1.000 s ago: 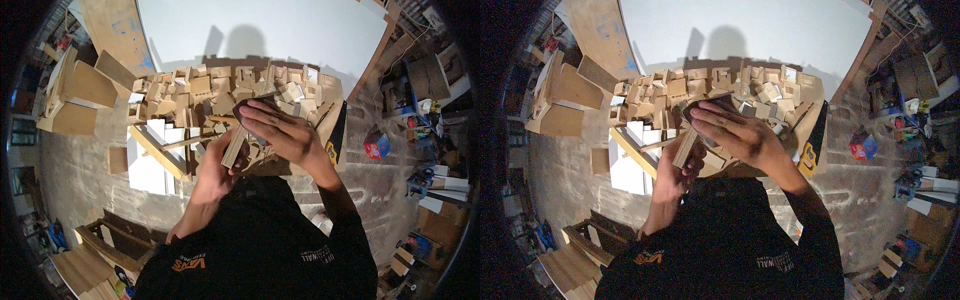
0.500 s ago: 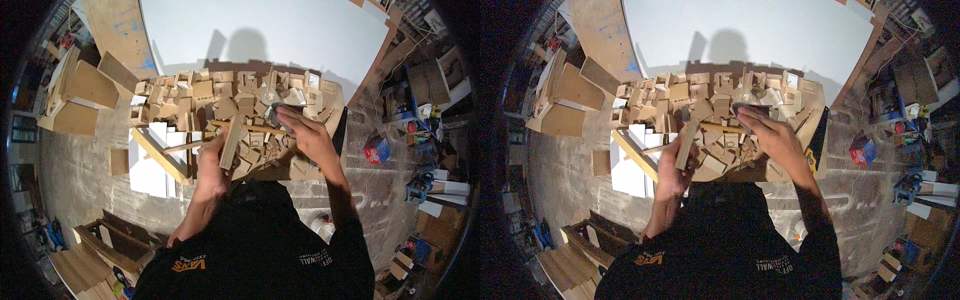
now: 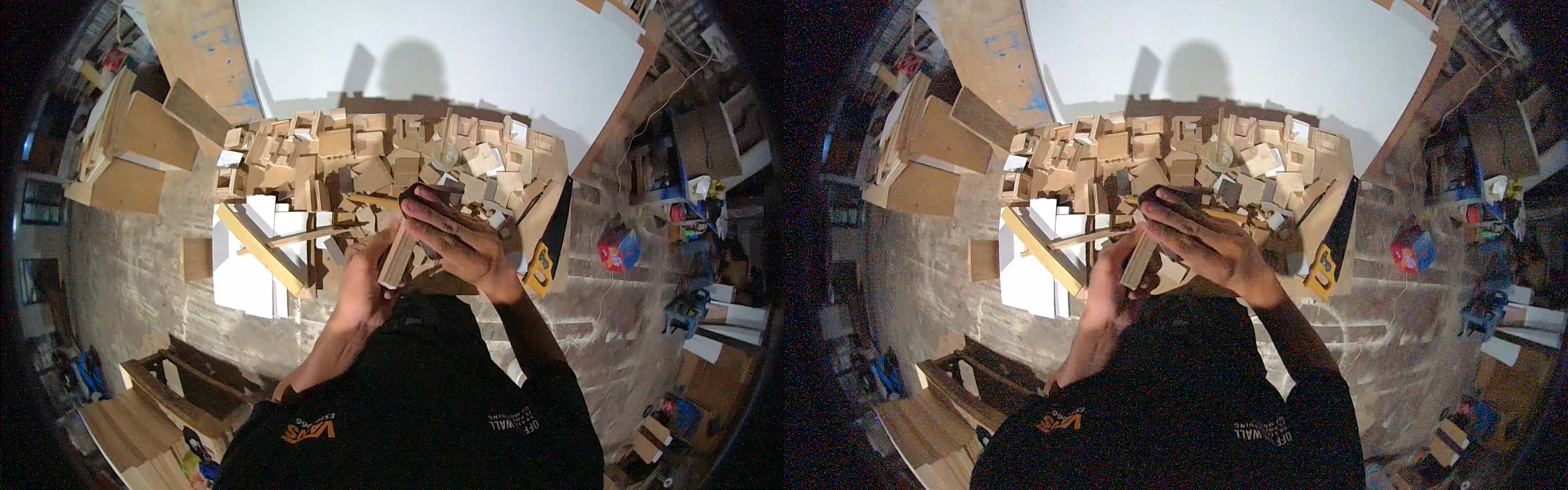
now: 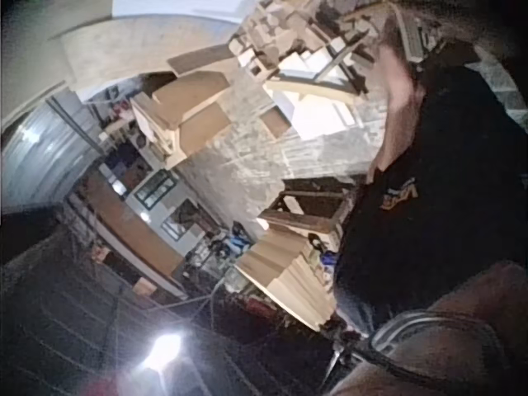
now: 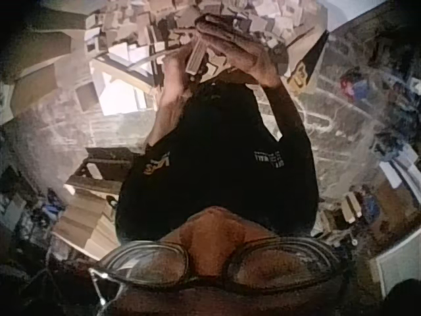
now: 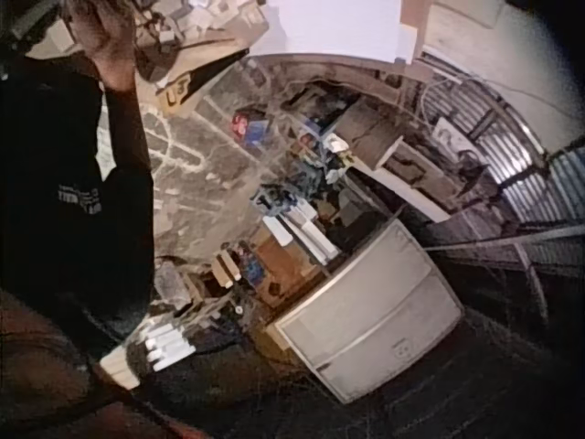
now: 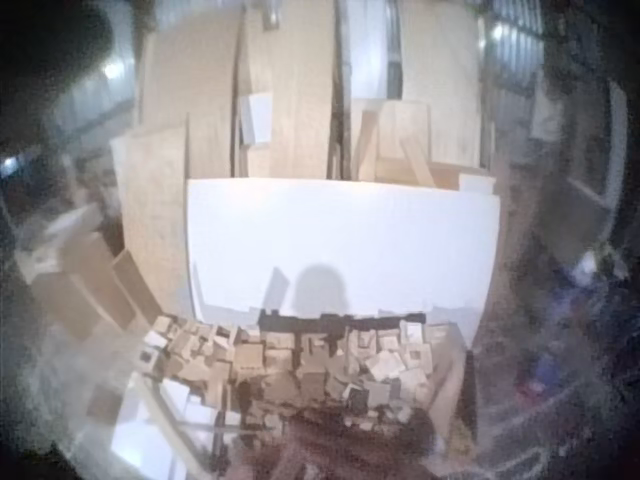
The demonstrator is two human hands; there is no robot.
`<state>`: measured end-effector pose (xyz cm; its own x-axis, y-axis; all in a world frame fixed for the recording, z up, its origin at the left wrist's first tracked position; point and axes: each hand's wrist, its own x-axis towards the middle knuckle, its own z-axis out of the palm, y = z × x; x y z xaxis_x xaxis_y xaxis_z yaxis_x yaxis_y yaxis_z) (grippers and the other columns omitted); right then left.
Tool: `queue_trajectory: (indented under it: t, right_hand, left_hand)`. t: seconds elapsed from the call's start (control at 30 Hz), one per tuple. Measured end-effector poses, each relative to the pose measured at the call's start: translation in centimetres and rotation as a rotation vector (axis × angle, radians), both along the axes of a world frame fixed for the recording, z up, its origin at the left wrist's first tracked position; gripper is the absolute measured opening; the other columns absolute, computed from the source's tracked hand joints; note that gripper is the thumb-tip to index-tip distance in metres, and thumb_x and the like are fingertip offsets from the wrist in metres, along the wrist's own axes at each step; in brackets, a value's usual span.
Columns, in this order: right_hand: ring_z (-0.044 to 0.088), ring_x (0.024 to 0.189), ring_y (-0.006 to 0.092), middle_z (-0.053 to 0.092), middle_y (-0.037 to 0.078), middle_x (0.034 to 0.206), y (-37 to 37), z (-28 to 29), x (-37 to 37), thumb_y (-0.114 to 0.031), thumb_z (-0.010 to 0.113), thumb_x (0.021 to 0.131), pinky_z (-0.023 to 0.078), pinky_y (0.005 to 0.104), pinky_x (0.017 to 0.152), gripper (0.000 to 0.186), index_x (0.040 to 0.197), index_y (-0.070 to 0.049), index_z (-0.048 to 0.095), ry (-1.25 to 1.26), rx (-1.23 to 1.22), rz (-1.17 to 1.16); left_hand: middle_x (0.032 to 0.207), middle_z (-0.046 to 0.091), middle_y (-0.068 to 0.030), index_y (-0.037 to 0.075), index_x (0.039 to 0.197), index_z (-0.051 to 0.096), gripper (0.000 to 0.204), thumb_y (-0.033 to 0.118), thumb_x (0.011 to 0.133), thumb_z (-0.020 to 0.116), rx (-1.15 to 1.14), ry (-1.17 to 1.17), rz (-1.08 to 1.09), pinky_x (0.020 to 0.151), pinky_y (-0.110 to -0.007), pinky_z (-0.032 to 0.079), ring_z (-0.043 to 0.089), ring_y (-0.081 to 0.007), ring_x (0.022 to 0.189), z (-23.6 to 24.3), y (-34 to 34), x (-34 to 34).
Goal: The person cuts a small piece of wood with a handsaw, sands the edges of several wooden components by hand, applies glue to the joints using a small brush, and then assembles the pieces together.
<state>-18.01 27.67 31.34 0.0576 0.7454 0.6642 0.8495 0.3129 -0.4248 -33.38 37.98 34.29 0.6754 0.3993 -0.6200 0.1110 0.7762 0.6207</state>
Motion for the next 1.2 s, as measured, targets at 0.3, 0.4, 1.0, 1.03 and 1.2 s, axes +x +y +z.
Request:
queue_trajectory:
  t: [0.3, 0.4, 1.0, 1.03, 1.2]
  right_hand:
    - [0.064, 0.116, 0.0255, 0.066, 0.015, 0.124, -3.1, -3.4, -0.1, 0.003, 0.062, 0.088, 0.053, 0.0355, 0.097, 0.041, 0.129, -0.001, 0.061, 0.321, -0.085, -0.229]
    - [0.066, 0.113, 0.0216, 0.066, 0.018, 0.124, -1.0, 0.6, -3.6, 0.0, 0.058, 0.094, 0.053, 0.0304, 0.091, 0.036, 0.131, -0.001, 0.06, 0.808, -0.12, -0.466]
    - [0.062, 0.099, 0.0117, 0.07, 0.008, 0.11, -2.7, -0.2, -4.9, -0.007, 0.057, 0.099, 0.049, 0.0257, 0.087, 0.025, 0.119, 0.005, 0.063, 1.233, -0.084, -0.434]
    - [0.063, 0.102, 0.0125, 0.069, 0.009, 0.113, -2.6, 0.0, -4.9, -0.006, 0.056, 0.099, 0.049, 0.0264, 0.088, 0.025, 0.12, 0.006, 0.063, 1.208, -0.082, -0.441]
    - [0.064, 0.117, 0.0237, 0.064, 0.018, 0.128, -3.8, 1.1, -3.8, 0.007, 0.056, 0.089, 0.051, 0.0335, 0.097, 0.036, 0.124, 0.001, 0.063, 0.737, -0.07, -0.47]
  left_hand:
    - [0.073, 0.065, -0.0002, -0.001, 0.099, 0.071, 0.031, 0.028, 0.098, 0.061, 0.527, -0.022, 0.262, 0.052, -0.021, 0.043, 0.056, -0.0054, 0.062, -3.6, 0.2, 0.2]
    - [0.08, 0.067, 0.0026, -0.004, 0.116, 0.07, 0.029, 0.014, 0.093, 0.07, 0.792, -0.019, 0.277, 0.062, -0.02, 0.046, 0.055, -0.0031, 0.071, -3.4, -0.4, 0.7]
    - [0.085, 0.066, -0.0099, -0.001, 0.108, 0.07, 0.042, 0.005, 0.067, 0.077, 1.632, -0.164, 0.004, 0.059, -0.027, 0.051, 0.063, -0.0191, 0.066, -3.4, -1.0, 0.8]
    - [0.086, 0.066, -0.0104, -0.001, 0.108, 0.07, 0.042, 0.006, 0.067, 0.077, 1.609, -0.154, -0.013, 0.059, -0.028, 0.051, 0.063, -0.0196, 0.066, -3.3, -1.3, 0.6]
    - [0.087, 0.061, -0.0106, 0.005, 0.116, 0.07, 0.048, 0.005, 0.068, 0.074, 1.649, -0.145, -0.195, 0.067, -0.032, 0.052, 0.063, -0.0229, 0.076, -2.4, -0.5, 0.7]
